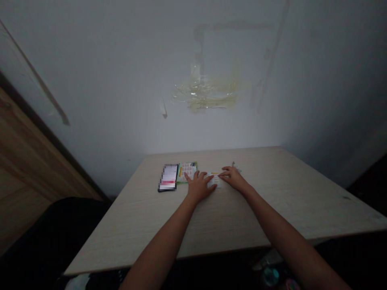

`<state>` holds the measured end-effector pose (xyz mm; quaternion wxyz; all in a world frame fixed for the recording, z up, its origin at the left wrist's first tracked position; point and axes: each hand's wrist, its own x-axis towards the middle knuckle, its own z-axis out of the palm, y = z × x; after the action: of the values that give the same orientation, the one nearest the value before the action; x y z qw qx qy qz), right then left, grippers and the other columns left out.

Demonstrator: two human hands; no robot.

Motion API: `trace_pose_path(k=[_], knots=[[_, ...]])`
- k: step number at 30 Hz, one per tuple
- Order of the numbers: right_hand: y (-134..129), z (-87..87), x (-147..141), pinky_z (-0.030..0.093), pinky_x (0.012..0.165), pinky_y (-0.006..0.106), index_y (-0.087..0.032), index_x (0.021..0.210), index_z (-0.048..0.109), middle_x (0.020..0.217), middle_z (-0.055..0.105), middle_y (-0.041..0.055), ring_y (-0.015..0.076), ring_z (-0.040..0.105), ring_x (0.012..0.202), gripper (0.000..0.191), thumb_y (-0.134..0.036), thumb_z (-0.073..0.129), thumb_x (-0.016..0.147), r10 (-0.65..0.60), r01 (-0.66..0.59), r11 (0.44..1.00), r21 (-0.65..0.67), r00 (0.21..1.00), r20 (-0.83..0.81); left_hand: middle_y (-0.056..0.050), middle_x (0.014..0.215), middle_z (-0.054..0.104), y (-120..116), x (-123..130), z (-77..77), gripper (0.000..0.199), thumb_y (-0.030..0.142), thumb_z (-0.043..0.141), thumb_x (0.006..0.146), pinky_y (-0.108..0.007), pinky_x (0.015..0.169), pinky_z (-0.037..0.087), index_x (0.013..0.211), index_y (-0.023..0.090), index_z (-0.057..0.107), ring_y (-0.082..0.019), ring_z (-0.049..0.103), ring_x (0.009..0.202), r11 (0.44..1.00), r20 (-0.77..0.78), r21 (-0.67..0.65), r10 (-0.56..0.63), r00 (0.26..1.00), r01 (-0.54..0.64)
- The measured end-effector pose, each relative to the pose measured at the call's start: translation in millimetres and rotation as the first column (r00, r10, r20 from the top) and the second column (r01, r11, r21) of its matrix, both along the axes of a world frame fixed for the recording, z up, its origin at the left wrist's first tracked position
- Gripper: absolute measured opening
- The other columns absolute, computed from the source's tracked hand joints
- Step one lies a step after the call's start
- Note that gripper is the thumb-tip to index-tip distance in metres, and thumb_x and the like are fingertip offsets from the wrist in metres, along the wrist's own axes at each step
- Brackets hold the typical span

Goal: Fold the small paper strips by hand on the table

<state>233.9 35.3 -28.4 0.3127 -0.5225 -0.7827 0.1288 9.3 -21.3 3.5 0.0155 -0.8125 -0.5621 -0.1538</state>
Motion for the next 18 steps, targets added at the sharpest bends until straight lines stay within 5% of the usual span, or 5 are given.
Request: trace_pose_path(k=[18], knots=[[-0.1,2.4,-9.1,0.039,0.108,0.045,-0.027,0.119,0.072,0.121,0.061,0.0104,0.0260,0.053,0.118,0.031,-0.036,0.058,0.093,-0.076,0.065,0.995,0.070,0.982,0.173,-0.001,0.142,0.056,1.2,-0.1,-2.8,0.047,0.066,0.048,0.090,-0.083,0.105,-0.010,0.131,0.047,0.058,-0.037,0.034,0.139,1.000,0.007,0.014,0.000,1.000,0.000]])
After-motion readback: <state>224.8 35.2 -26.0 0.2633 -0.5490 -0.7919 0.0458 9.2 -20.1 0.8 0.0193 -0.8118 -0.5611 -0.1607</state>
